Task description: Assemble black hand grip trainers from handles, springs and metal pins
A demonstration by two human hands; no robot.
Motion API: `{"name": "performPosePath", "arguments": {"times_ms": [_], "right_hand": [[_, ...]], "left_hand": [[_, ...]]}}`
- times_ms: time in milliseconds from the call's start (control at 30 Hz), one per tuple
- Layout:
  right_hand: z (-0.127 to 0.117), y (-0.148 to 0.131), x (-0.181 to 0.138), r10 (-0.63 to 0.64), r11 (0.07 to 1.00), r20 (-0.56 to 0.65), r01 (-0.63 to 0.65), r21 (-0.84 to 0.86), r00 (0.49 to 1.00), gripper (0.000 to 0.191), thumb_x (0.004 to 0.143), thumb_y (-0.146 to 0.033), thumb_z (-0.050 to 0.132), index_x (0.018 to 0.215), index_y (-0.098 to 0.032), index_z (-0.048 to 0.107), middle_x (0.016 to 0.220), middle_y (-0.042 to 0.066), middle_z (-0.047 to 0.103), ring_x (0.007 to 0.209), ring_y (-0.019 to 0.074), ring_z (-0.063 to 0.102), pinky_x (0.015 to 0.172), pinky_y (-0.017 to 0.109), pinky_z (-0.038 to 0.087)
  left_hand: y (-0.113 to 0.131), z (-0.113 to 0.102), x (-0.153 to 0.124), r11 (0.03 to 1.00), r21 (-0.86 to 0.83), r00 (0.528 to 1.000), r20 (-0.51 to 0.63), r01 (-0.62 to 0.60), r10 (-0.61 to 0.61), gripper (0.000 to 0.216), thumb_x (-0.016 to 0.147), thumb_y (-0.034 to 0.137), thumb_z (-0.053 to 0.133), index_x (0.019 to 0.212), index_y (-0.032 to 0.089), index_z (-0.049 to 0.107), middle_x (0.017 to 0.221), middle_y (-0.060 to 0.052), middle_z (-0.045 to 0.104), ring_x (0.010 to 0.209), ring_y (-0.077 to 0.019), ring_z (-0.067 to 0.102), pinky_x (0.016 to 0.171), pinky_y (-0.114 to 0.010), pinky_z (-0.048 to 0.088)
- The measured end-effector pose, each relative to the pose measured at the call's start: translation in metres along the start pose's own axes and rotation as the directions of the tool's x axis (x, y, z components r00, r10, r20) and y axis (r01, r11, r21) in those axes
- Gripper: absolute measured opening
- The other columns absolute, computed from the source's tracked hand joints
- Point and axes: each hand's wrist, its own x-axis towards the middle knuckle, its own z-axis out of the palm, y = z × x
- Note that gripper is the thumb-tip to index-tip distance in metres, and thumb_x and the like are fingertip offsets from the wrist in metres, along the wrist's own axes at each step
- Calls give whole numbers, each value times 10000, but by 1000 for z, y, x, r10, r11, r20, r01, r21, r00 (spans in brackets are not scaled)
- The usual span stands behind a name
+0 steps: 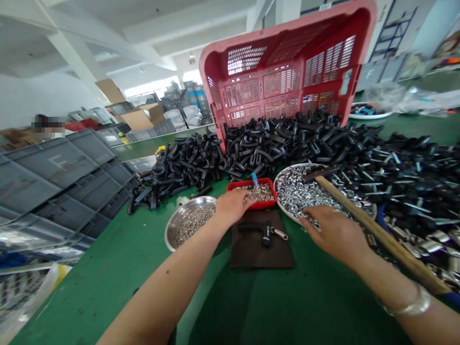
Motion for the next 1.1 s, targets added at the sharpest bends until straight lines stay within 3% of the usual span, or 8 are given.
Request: {"name": "performPosePath", "arguments": {"times_ms": [100, 233, 467, 567, 700, 833, 933, 1100], "right_hand": [[-11, 26, 5, 170, 980, -91, -178, -92, 981, 410, 838, -451, 315, 964, -176, 593, 934, 122, 617, 832, 277, 583, 633, 371, 453], [-15, 52, 7, 246, 967, 31, -243, -78, 969, 433, 826, -488, 300, 950, -196, 594, 946, 101, 615, 822, 270, 583, 644, 393, 461], [-16, 76, 7, 325, 946, 84, -322, -50, 942, 399, 788, -532, 335, 902, -221, 559, 918, 66, 610, 787, 234, 586, 626, 344, 447], [-20, 82, 7, 368, 930, 123, -365, -50, 922, 409, 772, -560, 351, 900, -239, 569, 903, 73, 621, 721, 240, 589, 600, 354, 431], [-20, 84, 8, 337, 937, 149, -346, 39, 929, 385, 749, -546, 405, 881, -226, 575, 860, 72, 626, 686, 221, 589, 581, 331, 423], [-16, 84, 7, 278, 953, 115, -289, 90, 954, 332, 746, -509, 421, 839, -224, 563, 815, 42, 620, 696, 196, 591, 594, 305, 420], [-13, 85, 7, 296, 949, 98, -305, 85, 950, 334, 737, -518, 422, 838, -232, 560, 823, 33, 615, 689, 192, 588, 593, 306, 419], [-12, 87, 7, 287, 952, 94, -295, 85, 953, 323, 734, -508, 414, 831, -233, 554, 819, 30, 613, 686, 193, 586, 582, 306, 420]], "left_hand": [[-13, 4, 39, 995, 0, 991, 83, 104, -103, 283, 752, 403, 527, 987, 269, 609, 1030, -43, 613, 947, -234, 553, 773, -325, 420], [-21, 19, 66, 995, -78, 990, 131, 55, -44, 213, 657, 362, 627, 862, 309, 654, 939, 21, 648, 846, -173, 587, 694, -240, 432], [-23, 24, 54, 983, -155, 994, -49, 93, -102, 205, 758, 367, 513, 834, 241, 656, 939, -27, 628, 839, -165, 571, 732, -258, 419], [-18, 19, 43, 950, -308, 983, -147, 56, -106, 152, 710, 330, 550, 708, 194, 617, 813, -19, 621, 762, -153, 570, 689, -248, 425], [-4, 20, 24, 697, -714, 984, -71, 62, -161, 34, 671, 199, 519, 651, 172, 516, 500, 52, 492, 467, -92, 500, 471, -191, 389], [8, 25, 4, 466, -880, 995, 91, 97, -36, 262, 698, 157, 488, 957, 187, 518, 615, 49, 560, 398, -52, 455, 407, -162, 359], [13, 29, -5, 552, -834, 986, 93, 2, 137, 257, 769, 210, 457, 1012, 208, 542, 752, 18, 609, 435, -38, 471, 456, -169, 393], [26, 30, -13, 726, -687, 984, 100, -38, 146, 166, 806, 218, 437, 927, 189, 548, 805, 14, 650, 512, -65, 548, 544, -198, 428]]}}
